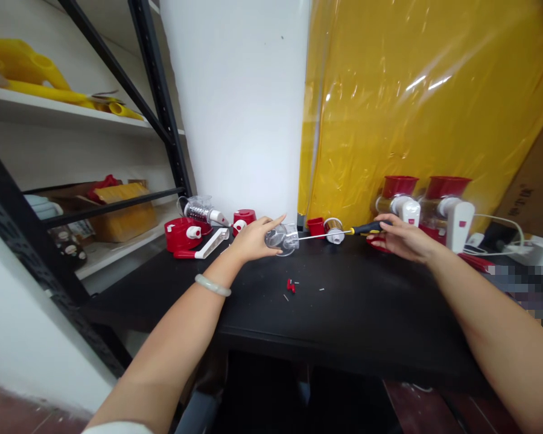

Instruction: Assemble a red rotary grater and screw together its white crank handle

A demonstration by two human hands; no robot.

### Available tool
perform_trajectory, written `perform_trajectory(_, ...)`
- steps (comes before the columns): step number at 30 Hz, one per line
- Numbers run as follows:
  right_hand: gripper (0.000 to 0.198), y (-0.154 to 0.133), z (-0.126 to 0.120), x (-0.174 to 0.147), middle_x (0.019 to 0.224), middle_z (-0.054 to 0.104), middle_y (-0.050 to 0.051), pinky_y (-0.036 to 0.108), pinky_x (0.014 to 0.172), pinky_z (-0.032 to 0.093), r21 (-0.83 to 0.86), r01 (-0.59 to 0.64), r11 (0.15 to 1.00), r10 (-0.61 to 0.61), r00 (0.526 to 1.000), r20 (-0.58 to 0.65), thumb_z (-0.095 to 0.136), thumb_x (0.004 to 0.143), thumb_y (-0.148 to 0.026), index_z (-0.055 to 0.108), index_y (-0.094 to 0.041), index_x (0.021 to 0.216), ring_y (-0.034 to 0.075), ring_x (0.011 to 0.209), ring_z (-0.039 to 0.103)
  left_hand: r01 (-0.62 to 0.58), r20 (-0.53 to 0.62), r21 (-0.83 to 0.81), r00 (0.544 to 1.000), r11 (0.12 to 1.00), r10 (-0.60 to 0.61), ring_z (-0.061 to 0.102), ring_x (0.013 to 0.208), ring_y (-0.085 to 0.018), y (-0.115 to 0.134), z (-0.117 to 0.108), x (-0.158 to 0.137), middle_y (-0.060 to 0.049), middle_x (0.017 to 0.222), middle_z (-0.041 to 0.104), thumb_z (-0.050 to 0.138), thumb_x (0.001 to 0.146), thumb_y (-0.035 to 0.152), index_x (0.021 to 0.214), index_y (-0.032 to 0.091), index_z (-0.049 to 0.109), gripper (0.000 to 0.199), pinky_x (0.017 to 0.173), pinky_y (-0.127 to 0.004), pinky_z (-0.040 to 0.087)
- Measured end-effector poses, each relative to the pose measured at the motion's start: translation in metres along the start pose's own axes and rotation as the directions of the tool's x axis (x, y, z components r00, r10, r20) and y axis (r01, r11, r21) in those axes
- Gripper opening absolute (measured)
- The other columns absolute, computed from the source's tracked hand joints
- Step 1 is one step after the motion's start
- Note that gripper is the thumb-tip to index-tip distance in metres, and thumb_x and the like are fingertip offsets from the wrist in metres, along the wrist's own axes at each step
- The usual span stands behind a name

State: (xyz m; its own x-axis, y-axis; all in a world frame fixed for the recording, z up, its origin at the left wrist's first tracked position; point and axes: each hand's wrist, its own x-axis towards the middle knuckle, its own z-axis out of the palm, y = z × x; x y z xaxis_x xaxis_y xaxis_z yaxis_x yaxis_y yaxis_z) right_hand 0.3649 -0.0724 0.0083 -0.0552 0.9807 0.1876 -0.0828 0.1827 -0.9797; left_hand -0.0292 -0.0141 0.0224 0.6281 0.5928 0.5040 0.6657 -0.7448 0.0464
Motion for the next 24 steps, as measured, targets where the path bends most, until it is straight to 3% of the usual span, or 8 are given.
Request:
perform_trajectory(5, 0.038, 0.007, -0.002, 0.005, 0.042, 0.048, -0.004, 0.033, 0.061, 0.053, -0.225, -0.044, 0.973, 0.035, 0.998, -0.044, 0.053, 0.085, -0.056, 0.048, -0.022, 0.070, 0.010, 0.036, 0.045, -0.005, -0.007, 0.005, 1.000, 1.000, 0.005, 0.057, 0.102, -0.023, -0.002, 0.001, 0.000, -0.004, 0.116, 0.054, 0.075, 0.069, 0.046, 0.149, 0.035, 0.024, 0.096, 0.084, -0.031, 0.045)
perform_trajectory(7, 0.032, 0.007, -0.002, 0.005, 0.049, 0.053, -0.004, 0.035, 0.062, 0.054, -0.162, -0.028, 0.986, 0.021, 0.999, -0.044, 0.051, 0.087, -0.055, 0.050, -0.024, 0.079, 0.013, 0.042, 0.052, -0.006, -0.009, 0.004, 1.000, 1.000, 0.006, 0.056, 0.102, -0.024, -0.002, 0.002, 0.000, -0.005, 0.115, 0.054, 0.075, 0.069, 0.045, 0.149, 0.035, 0.024, 0.096, 0.084, -0.032, 0.045)
perform_trajectory(9, 0.021, 0.005, -0.002, 0.002, 0.073, 0.063, -0.003, 0.038, 0.068, 0.055, -0.050, 0.005, 0.999, -0.006, 1.000, -0.010, 0.058, 0.084, -0.046, 0.049, -0.030, 0.094, 0.017, 0.062, 0.065, -0.004, -0.010, -0.002, 1.000, 1.000, 0.004, 0.056, 0.101, -0.023, -0.003, 0.002, 0.000, -0.005, 0.114, 0.054, 0.075, 0.069, 0.044, 0.148, 0.036, 0.024, 0.095, 0.084, -0.032, 0.045)
perform_trajectory(13, 0.039, 0.003, -0.003, 0.000, 0.095, 0.066, -0.003, 0.039, 0.082, 0.054, -0.013, 0.047, 0.999, -0.046, 0.997, 0.054, 0.070, 0.076, -0.031, 0.047, -0.035, 0.107, 0.017, 0.084, 0.068, -0.011, -0.019, -0.020, 1.000, 1.000, 0.011, 0.056, 0.101, -0.022, -0.004, 0.003, 0.000, -0.004, 0.112, 0.054, 0.076, 0.068, 0.042, 0.148, 0.036, 0.024, 0.096, 0.085, -0.031, 0.045)
perform_trajectory(16, 0.023, 0.010, -0.004, 0.004, 0.066, 0.063, -0.003, 0.034, 0.073, 0.055, -0.110, -0.016, 0.994, 0.017, 1.000, 0.009, 0.063, 0.083, -0.042, 0.053, -0.027, 0.098, 0.012, 0.056, 0.062, -0.019, -0.020, -0.018, 1.000, 1.000, 0.018, 0.056, 0.101, -0.023, -0.005, 0.003, 0.000, -0.004, 0.112, 0.054, 0.077, 0.068, 0.042, 0.148, 0.036, 0.026, 0.095, 0.086, -0.031, 0.045)
perform_trajectory(19, 0.027, 0.016, -0.005, 0.009, 0.047, 0.052, -0.006, 0.035, 0.065, 0.055, -0.134, -0.109, 0.985, 0.103, 0.993, -0.052, 0.048, 0.090, -0.050, 0.054, -0.024, 0.090, 0.011, 0.038, 0.050, -0.024, -0.010, -0.020, 1.000, 1.000, 0.024, 0.056, 0.101, -0.023, -0.003, 0.002, 0.000, -0.004, 0.113, 0.054, 0.077, 0.068, 0.043, 0.147, 0.035, 0.028, 0.094, 0.086, -0.032, 0.045)
perform_trajectory(22, 0.017, 0.015, -0.003, 0.009, 0.075, 0.066, -0.001, 0.041, 0.072, 0.056, 0.025, -0.087, 0.996, 0.087, 0.996, -0.012, 0.055, 0.086, -0.042, 0.052, -0.029, 0.097, 0.018, 0.067, 0.068, -0.021, -0.003, -0.023, 1.000, 1.000, 0.021, 0.056, 0.101, -0.023, -0.001, 0.000, 0.000, -0.004, 0.111, 0.054, 0.077, 0.067, 0.042, 0.146, 0.035, 0.032, 0.090, 0.084, -0.031, 0.045)
perform_trajectory(24, 0.032, 0.013, -0.002, 0.007, 0.091, 0.068, -0.002, 0.041, 0.080, 0.055, 0.070, -0.020, 0.997, 0.020, 1.000, 0.012, 0.067, 0.077, -0.029, 0.048, -0.033, 0.102, 0.019, 0.084, 0.070, -0.019, -0.006, -0.024, 1.000, 1.000, 0.019, 0.057, 0.101, -0.024, 0.001, -0.001, -0.001, -0.005, 0.110, 0.055, 0.077, 0.067, 0.042, 0.143, 0.034, 0.037, 0.087, 0.084, -0.032, 0.046)
